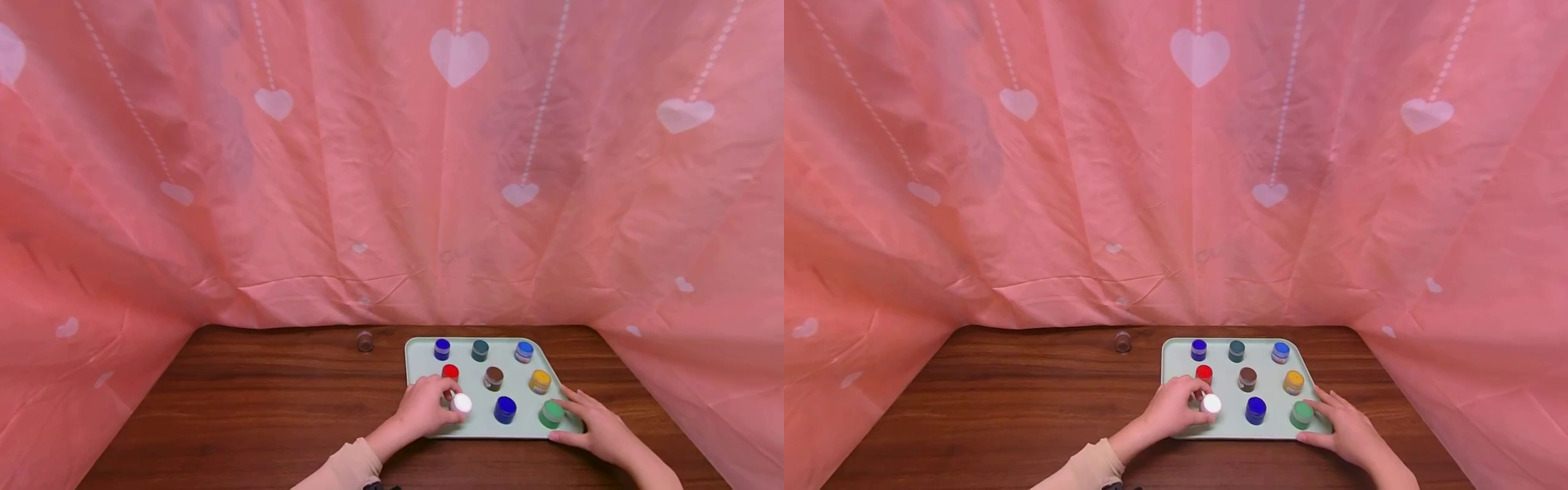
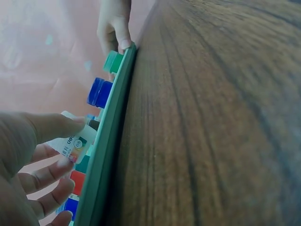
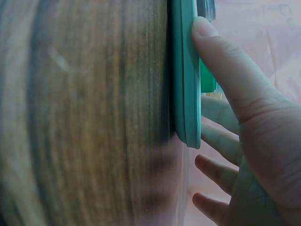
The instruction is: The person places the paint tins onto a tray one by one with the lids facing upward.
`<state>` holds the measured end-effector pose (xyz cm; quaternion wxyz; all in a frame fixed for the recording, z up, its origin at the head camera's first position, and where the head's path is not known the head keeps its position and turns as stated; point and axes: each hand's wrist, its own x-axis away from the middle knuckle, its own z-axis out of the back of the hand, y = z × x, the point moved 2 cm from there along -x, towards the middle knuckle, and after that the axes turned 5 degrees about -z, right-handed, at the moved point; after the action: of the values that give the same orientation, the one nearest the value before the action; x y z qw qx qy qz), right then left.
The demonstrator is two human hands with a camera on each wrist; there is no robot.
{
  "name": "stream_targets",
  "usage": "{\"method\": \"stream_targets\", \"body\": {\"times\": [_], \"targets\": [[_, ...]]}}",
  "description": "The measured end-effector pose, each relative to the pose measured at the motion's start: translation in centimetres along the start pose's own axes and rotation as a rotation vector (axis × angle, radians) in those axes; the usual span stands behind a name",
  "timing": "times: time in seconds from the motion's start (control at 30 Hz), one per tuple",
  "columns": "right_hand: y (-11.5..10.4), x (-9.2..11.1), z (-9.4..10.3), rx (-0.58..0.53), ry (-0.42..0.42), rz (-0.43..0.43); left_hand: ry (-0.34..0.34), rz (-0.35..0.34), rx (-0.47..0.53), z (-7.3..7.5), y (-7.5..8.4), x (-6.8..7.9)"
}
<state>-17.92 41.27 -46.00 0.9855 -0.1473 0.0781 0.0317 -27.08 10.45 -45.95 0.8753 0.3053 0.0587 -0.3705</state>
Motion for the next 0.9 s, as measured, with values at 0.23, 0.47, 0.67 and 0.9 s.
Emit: {"method": "stream_targets", "body": {"times": [0.23,0.47,0.67,0.9], "targets": [[-0.13,-0.07,0.19,-0.003,-0.009,-0.009,-0.009,0.025,-0.029,-0.37,-0.12,0.07],[-0.14,0.00,0.13,-0.006,-0.014,-0.013,-0.027,0.046,-0.044,-0.60,-0.22,0.20],[-0.06,0.00,0.05,-0.005,-0.002,-0.003,-0.037,0.052,-0.042,-0.57,-0.25,0.22],[-0.04,0.01,0.05,-0.002,0.008,0.003,-0.064,0.046,-0.023,0.13,-0.52,0.13]]}}
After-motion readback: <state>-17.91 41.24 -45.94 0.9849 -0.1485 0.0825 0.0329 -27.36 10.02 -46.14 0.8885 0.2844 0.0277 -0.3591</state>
